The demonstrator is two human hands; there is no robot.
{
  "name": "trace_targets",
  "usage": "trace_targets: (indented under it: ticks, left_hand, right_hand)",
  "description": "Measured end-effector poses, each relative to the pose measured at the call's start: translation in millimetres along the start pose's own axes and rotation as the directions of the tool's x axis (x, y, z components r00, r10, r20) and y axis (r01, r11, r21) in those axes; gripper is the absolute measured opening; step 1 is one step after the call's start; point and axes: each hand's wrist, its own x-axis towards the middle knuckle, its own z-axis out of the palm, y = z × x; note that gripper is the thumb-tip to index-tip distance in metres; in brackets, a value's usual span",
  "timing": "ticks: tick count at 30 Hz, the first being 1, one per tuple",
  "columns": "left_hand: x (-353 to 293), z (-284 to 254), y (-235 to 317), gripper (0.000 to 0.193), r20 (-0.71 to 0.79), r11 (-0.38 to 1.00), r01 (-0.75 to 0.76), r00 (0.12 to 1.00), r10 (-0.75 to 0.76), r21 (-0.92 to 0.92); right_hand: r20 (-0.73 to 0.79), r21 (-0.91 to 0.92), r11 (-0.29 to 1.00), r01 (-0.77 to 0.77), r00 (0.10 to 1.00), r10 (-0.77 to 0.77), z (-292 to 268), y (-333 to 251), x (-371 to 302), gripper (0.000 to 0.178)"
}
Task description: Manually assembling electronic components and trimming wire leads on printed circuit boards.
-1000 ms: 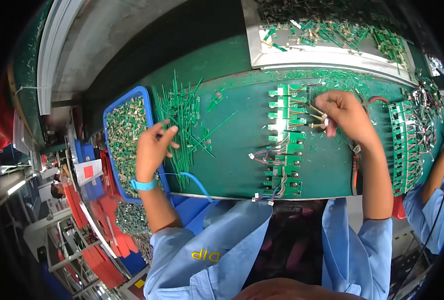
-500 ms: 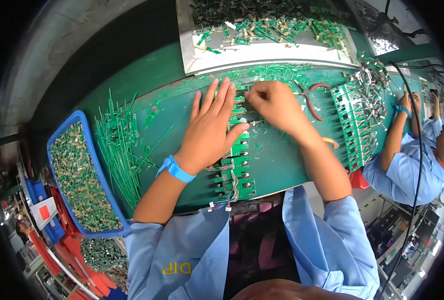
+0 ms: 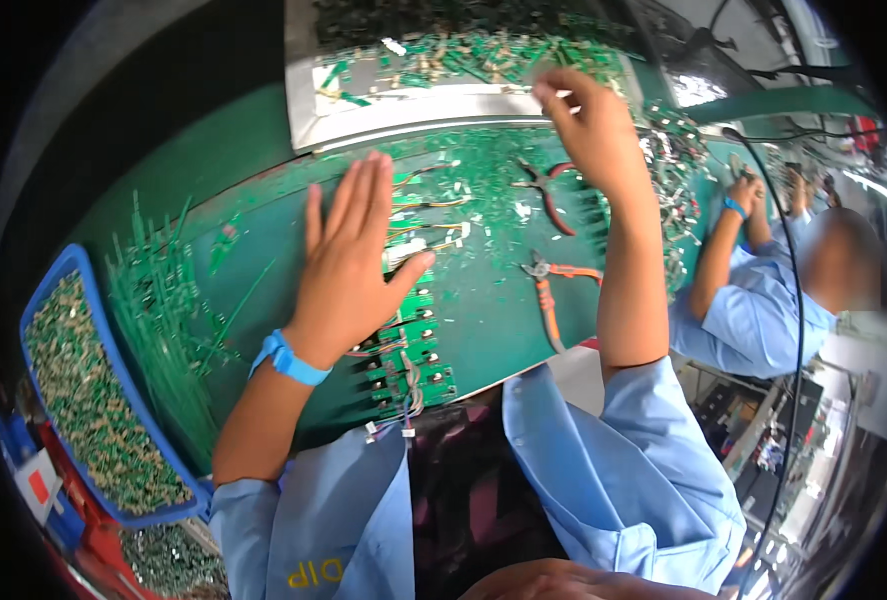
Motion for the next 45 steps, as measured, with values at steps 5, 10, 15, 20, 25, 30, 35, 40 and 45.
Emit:
trace_targets:
  ticks: [5,10,15,20,25,30,35,40,45]
  left_hand:
    - [17.3,-10.4,10.6,0.098,0.002,0.996,0.004,1.0,-0.005,0.088]
    - [42.8,0.0,25.2,0.107,0.082,0.991,-0.063,0.995,0.053,0.115]
    - [66.6,10.8,22.0,0.108,0.151,0.983,-0.091,0.986,0.067,0.16]
    - [66.9,4.8,24.4,0.101,0.136,0.991,-0.136,0.981,0.137,-0.019]
    - [57.5,-12.0,13.1,0.083,0.041,0.875,-0.024,0.998,0.05,-0.483]
    - [34.1,-24.5,-16.8,0.061,-0.087,0.851,-0.081,0.995,0.041,-0.518]
    - [11.3,-14.0,-41.1,0.039,-0.181,0.943,-0.188,0.973,0.141,-0.274]
    - [4.1,0.0,-37.0,0.03,-0.175,0.918,-0.118,0.983,0.054,-0.379]
    - [5.7,6.1,-41.4,0.021,-0.202,0.899,-0.111,0.979,0.026,-0.423]
  right_hand:
    - [0.395,-0.32,0.936,0.145,0.919,-0.007,-23.7,46.0,-78.0,0.038]
    - [0.356,-0.319,0.931,0.175,0.933,-0.054,-38.2,28.1,-131.3,0.056]
    - [0.475,-0.384,0.92,0.081,0.872,0.122,-33.7,8.2,-187.4,0.072]
    - [0.3,-0.358,0.927,0.111,0.954,0.002,-25.9,23.0,-215.3,0.068]
    - [0.34,-0.325,0.946,0.023,0.936,0.094,-20.8,36.7,-211.0,0.058]
    - [0.364,-0.161,0.971,-0.178,0.904,0.226,-28.6,18.8,-193.9,0.05]
    - [0.418,-0.174,0.978,0.119,0.908,-0.036,-26.6,-19.1,-144.0,0.044]
    - [0.386,-0.359,0.803,0.476,0.859,-0.336,-15.5,-48.8,-105.3,0.042]
    - [0.355,-0.495,0.642,0.586,0.81,-0.466,0.5,-62.3,-86.7,0.038]
